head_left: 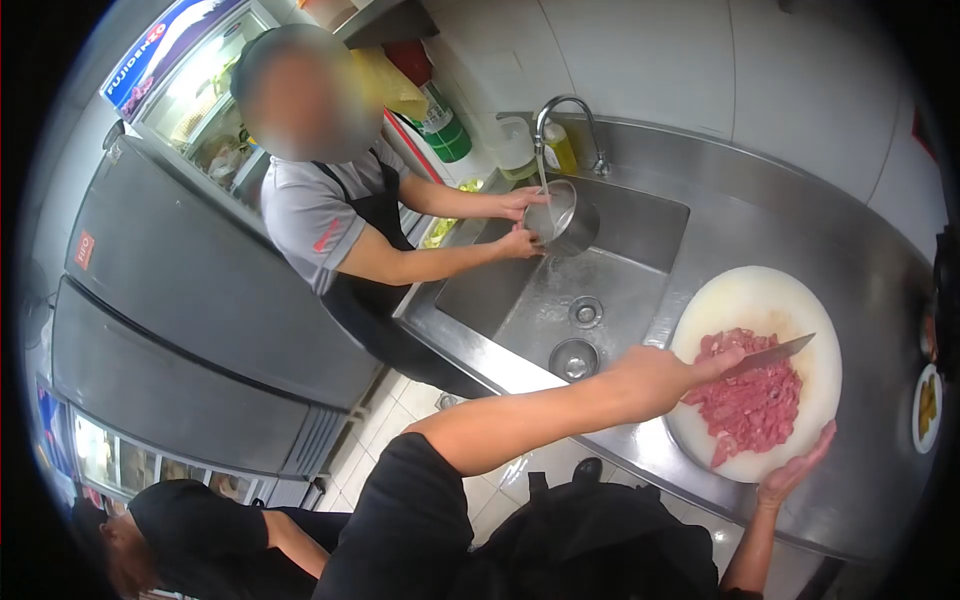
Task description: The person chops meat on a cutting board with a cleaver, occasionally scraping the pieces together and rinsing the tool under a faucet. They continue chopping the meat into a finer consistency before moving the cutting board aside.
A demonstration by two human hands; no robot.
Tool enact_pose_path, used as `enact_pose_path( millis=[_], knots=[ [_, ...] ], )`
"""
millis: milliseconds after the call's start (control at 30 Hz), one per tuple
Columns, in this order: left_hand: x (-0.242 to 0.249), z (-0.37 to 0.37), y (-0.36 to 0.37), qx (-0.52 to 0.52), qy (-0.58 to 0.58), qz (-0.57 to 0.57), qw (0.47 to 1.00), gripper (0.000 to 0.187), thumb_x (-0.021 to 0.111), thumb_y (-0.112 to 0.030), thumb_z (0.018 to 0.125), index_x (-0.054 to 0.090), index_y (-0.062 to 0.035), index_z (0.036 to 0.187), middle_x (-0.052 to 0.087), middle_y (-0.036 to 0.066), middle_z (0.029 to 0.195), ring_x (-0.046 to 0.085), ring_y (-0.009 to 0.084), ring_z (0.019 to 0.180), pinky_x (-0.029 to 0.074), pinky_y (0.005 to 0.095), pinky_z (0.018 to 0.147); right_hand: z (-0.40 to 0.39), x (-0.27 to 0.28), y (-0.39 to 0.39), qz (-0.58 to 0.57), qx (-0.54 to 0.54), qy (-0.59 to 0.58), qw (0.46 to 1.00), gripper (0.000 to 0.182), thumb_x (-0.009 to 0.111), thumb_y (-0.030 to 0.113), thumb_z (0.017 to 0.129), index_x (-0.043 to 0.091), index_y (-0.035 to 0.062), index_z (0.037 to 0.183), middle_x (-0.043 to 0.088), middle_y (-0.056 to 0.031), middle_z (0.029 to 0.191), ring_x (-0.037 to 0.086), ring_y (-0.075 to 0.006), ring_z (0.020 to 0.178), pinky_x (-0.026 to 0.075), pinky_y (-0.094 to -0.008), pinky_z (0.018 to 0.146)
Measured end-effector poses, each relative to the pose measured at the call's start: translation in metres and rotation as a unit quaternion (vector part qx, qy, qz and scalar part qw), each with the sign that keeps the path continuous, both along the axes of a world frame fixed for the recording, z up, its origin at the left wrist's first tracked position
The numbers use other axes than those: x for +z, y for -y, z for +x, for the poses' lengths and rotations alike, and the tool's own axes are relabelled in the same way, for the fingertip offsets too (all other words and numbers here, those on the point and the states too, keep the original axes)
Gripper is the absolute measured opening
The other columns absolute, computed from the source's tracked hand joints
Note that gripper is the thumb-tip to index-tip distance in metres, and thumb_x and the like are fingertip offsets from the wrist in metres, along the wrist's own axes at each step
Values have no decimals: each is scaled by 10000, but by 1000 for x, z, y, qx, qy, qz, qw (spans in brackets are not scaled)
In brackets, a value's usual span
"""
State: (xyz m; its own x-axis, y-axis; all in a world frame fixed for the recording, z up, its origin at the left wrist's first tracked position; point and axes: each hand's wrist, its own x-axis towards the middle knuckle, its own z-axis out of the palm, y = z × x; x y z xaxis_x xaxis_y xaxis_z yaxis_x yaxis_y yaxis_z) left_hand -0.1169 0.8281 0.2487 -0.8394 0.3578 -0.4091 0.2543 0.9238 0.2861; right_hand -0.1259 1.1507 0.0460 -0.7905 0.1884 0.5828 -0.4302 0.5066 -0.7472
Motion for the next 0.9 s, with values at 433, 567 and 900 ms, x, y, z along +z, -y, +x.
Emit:
enact_pose_path(
  millis=[433, 567, 900],
  knots=[
    [-53, -9, 17, -45, -20, -16, 999, 871, 461, -35, 882, 112, -502, 1529, 660, 239, 808, 685, 399, 744, 541, 486, 677, 32, 43, 24, 382, 82, 7, 920, 1334, 744, 754, 598, 162, 23, 1550, 269, -326, 1529, 307, -471, 1409, 209, -639, 1115],
    [-27, -23, 17, -49, 17, -109, 993, 918, 563, -49, 826, 154, -459, 1538, 701, 190, 877, 711, 349, 764, 553, 459, 658, 37, 30, 54, 376, 30, 30, 926, 1386, 751, 760, 582, 121, 4, 1558, 212, -338, 1550, 240, -464, 1452, 163, -652, 1127],
    [-21, -18, 44, 120, -115, 8, 986, 704, 447, -157, 979, 108, -353, 1565, 684, 254, 833, 668, 442, 756, 522, 550, 721, 16, 78, 82, 379, 69, 239, 892, 1453, 761, 773, 548, 48, 27, 1572, 8, -331, 1591, 8, -542, 1461, 65, -734, 1083]
  ],
)
